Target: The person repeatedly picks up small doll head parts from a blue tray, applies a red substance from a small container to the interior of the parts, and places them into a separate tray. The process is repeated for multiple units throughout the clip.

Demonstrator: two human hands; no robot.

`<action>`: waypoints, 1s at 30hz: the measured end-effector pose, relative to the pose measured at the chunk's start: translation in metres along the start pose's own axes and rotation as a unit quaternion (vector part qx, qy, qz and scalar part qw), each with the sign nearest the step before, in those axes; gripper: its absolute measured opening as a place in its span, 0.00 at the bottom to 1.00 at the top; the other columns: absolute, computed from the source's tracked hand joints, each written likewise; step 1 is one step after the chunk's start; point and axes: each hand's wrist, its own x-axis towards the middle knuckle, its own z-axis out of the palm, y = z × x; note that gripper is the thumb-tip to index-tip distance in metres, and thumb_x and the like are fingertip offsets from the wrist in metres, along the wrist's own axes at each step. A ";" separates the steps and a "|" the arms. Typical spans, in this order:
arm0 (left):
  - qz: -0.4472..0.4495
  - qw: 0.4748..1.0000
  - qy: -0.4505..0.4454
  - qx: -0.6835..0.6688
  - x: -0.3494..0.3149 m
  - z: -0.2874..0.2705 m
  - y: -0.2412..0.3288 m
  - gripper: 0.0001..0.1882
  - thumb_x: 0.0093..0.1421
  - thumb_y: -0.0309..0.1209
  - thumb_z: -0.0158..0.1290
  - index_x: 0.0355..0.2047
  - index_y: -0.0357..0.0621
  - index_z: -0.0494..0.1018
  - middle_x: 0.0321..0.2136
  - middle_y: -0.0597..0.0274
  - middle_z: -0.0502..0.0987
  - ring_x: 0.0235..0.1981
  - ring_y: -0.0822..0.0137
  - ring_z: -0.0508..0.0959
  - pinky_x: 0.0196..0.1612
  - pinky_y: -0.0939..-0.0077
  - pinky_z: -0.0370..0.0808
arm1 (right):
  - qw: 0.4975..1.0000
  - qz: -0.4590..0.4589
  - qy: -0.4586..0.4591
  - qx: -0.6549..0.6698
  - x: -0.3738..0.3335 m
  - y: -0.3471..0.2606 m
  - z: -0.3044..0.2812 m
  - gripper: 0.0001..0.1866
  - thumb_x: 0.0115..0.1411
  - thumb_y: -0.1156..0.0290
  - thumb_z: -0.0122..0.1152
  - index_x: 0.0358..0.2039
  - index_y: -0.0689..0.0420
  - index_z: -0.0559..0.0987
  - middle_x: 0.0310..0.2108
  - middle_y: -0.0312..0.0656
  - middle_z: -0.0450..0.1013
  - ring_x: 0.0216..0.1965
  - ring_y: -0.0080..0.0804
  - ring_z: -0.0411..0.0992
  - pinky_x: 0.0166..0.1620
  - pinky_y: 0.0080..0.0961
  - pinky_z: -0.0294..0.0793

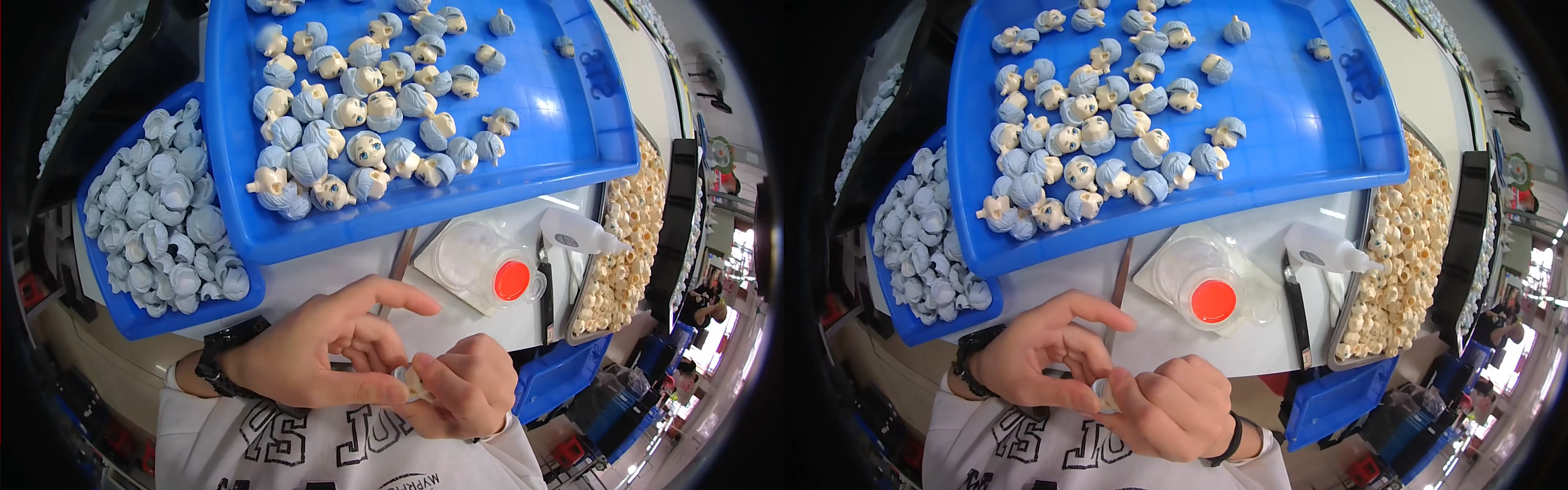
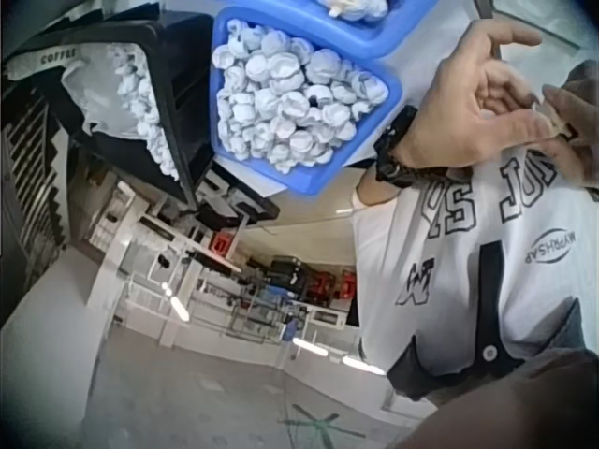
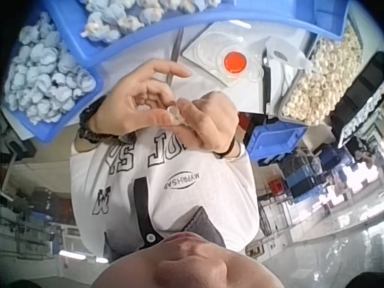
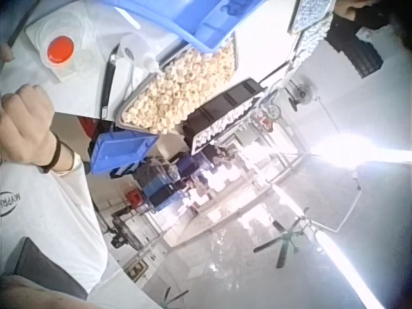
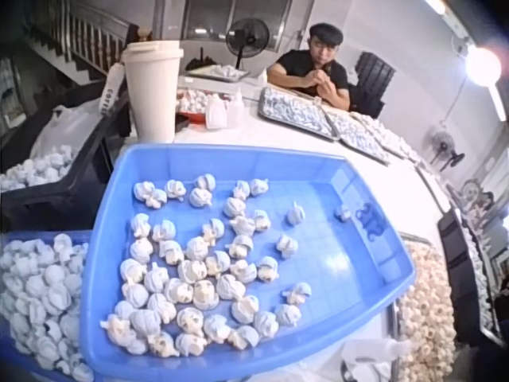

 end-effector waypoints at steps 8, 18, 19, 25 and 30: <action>0.039 0.988 -0.149 -0.005 0.001 0.003 0.004 0.39 0.47 0.26 0.62 0.56 0.34 0.52 0.26 0.61 0.74 0.28 0.74 0.75 0.32 0.84 0.71 | 0.988 -0.101 -0.048 0.104 0.004 -0.008 -0.015 0.13 0.43 0.70 0.66 0.28 0.59 0.73 0.18 0.39 0.67 0.14 0.26 0.64 0.16 0.19 0.58; 0.134 0.970 0.078 0.189 -0.008 0.031 0.002 0.28 0.54 0.35 0.57 0.52 0.36 0.63 0.35 0.59 0.75 0.28 0.74 0.73 0.31 0.81 0.71 | 0.990 0.088 -0.064 0.091 -0.009 0.000 -0.013 0.30 0.38 0.51 0.70 0.37 0.58 0.74 0.19 0.35 0.70 0.16 0.25 0.65 0.21 0.20 0.62; 0.134 0.964 0.105 0.202 -0.011 0.032 0.002 0.28 0.54 0.35 0.56 0.52 0.36 0.63 0.35 0.59 0.75 0.28 0.74 0.73 0.31 0.82 0.71 | 0.987 0.083 -0.060 0.121 -0.014 0.001 -0.012 0.34 0.36 0.53 0.73 0.40 0.61 0.72 0.19 0.37 0.70 0.17 0.26 0.66 0.22 0.20 0.63; 0.104 0.933 0.210 0.272 -0.038 0.022 0.034 0.19 0.60 0.37 0.49 0.46 0.37 0.65 0.29 0.63 0.74 0.30 0.78 0.73 0.31 0.85 0.69 | 0.948 -0.022 0.034 0.314 -0.040 0.011 -0.020 0.31 0.42 0.72 0.70 0.46 0.62 0.65 0.28 0.50 0.73 0.21 0.34 0.71 0.22 0.22 0.67; 0.207 0.873 0.385 0.219 -0.035 0.035 0.053 0.39 0.56 0.31 0.54 0.60 0.38 0.42 0.20 0.66 0.70 0.17 0.84 0.62 0.20 0.88 0.58 | 0.959 -0.125 0.021 0.254 0.021 -0.062 -0.051 0.30 0.48 0.76 0.60 0.50 0.49 0.58 0.23 0.41 0.69 0.17 0.34 0.68 0.20 0.25 0.68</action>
